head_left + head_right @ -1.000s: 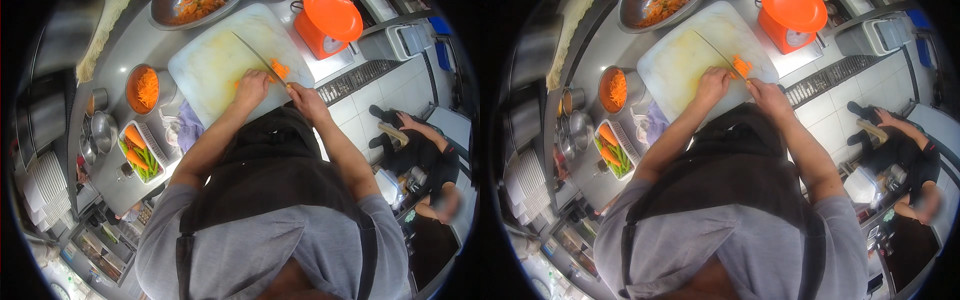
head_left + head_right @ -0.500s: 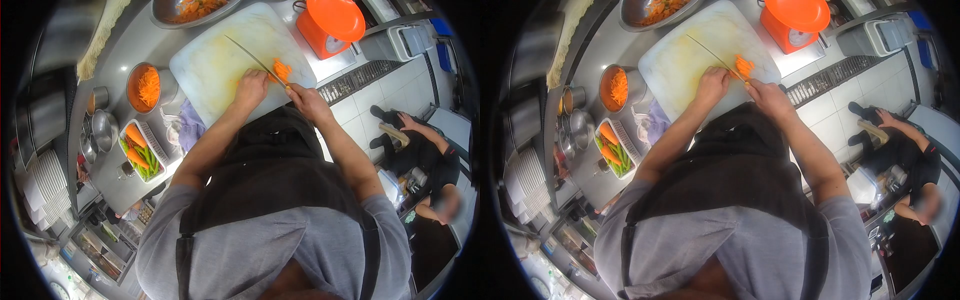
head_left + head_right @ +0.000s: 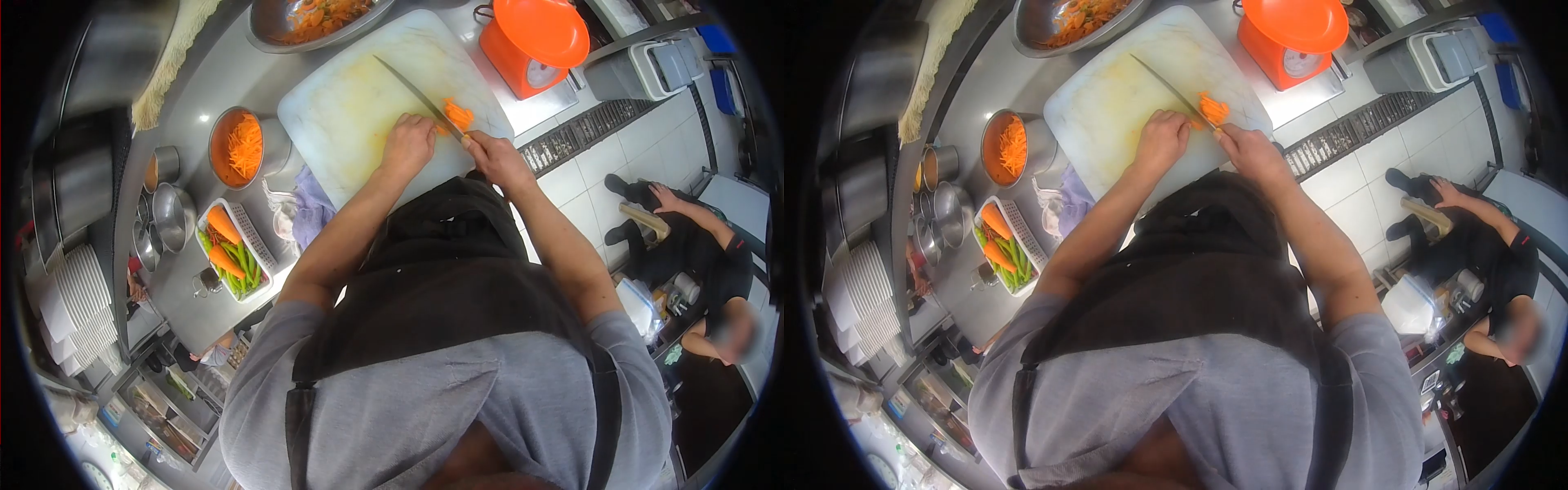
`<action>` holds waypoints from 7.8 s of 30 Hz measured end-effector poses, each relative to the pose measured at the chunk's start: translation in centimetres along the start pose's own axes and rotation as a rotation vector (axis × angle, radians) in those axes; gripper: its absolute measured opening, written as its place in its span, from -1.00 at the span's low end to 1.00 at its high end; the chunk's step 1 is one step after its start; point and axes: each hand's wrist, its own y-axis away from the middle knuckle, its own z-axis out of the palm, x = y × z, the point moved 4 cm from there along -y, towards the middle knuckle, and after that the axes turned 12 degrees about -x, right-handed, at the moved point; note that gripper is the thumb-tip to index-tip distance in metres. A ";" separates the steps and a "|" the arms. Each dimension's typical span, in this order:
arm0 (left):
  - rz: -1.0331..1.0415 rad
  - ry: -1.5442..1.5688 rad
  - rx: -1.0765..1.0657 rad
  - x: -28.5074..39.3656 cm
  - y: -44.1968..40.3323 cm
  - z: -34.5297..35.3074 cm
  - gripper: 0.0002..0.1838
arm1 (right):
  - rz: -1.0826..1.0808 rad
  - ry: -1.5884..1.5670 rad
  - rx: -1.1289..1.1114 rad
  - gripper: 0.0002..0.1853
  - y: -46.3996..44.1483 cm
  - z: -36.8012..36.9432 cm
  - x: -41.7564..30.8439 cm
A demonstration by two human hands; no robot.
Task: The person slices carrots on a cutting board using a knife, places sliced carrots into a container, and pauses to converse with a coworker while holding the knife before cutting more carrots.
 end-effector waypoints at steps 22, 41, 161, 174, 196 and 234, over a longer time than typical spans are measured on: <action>-0.068 -0.056 -0.250 -4.8 3.9 -3.7 -0.65 | -0.040 -0.031 -0.174 -0.58 3.0 2.4 0.8; 0.070 -0.169 -0.265 -4.2 0.9 -0.5 -0.58 | -0.074 0.030 0.164 -0.63 4.6 3.0 2.0; -0.167 0.146 -0.269 -3.0 -0.2 0.0 -0.62 | -0.038 -0.001 0.151 -0.63 2.4 3.5 1.5; -0.032 0.069 -0.218 -1.1 -1.0 0.0 -0.66 | -0.035 -0.008 0.135 -0.61 1.9 3.0 1.8; -0.009 -0.080 -0.175 0.4 -0.5 -0.1 -0.57 | -0.057 -0.015 0.165 -0.63 1.1 4.1 2.9; 1.270 1.661 -1.097 35.2 -2.5 -26.2 -0.92 | -0.020 -0.320 0.047 -0.52 4.5 2.3 -0.6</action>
